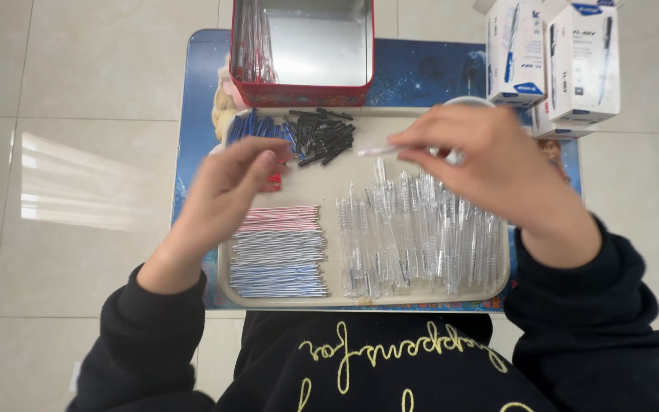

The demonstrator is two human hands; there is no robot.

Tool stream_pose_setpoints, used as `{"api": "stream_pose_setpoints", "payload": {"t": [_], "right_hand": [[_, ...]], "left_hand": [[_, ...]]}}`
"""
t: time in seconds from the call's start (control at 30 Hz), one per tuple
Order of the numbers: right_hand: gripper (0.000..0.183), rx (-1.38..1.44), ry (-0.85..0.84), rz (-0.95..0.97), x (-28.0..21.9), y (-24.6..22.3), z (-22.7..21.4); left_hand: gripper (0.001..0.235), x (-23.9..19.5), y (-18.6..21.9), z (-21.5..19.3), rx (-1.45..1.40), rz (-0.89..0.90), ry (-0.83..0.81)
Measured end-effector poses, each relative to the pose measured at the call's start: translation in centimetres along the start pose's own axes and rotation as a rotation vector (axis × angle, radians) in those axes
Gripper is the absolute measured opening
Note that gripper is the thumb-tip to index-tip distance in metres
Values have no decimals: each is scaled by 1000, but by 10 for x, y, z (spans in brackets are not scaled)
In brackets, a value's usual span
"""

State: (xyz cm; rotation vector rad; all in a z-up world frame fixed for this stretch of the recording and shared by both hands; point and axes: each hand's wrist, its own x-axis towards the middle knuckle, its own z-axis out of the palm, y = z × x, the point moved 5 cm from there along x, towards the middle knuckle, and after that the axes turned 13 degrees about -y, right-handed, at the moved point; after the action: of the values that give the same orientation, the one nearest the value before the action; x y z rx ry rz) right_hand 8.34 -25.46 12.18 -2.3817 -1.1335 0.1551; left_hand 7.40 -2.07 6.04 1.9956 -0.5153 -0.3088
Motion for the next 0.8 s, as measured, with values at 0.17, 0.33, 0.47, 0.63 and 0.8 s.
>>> {"api": "stream_pose_setpoints", "payload": {"t": [0.17,0.33,0.47,0.63,0.8], "right_hand": [[18,-392,-66,-199,0,-30,18],[34,-560,-155,-247,-2,-48,14],[33,-552,-187,-224,-9,-49,7],[22,-420,-143,-143,-24,-35,-5],[39,-218,-73,-24,-36,-17,-15]], "left_hand": [[64,6,8,47,-716,-156,-271],[59,2,9,65,-943,-238,-326],[44,-9,-5,69,-884,-326,-334],[22,-22,1,52,-682,-249,-355],[23,-31,-1,42,-653,-259,-287]]}}
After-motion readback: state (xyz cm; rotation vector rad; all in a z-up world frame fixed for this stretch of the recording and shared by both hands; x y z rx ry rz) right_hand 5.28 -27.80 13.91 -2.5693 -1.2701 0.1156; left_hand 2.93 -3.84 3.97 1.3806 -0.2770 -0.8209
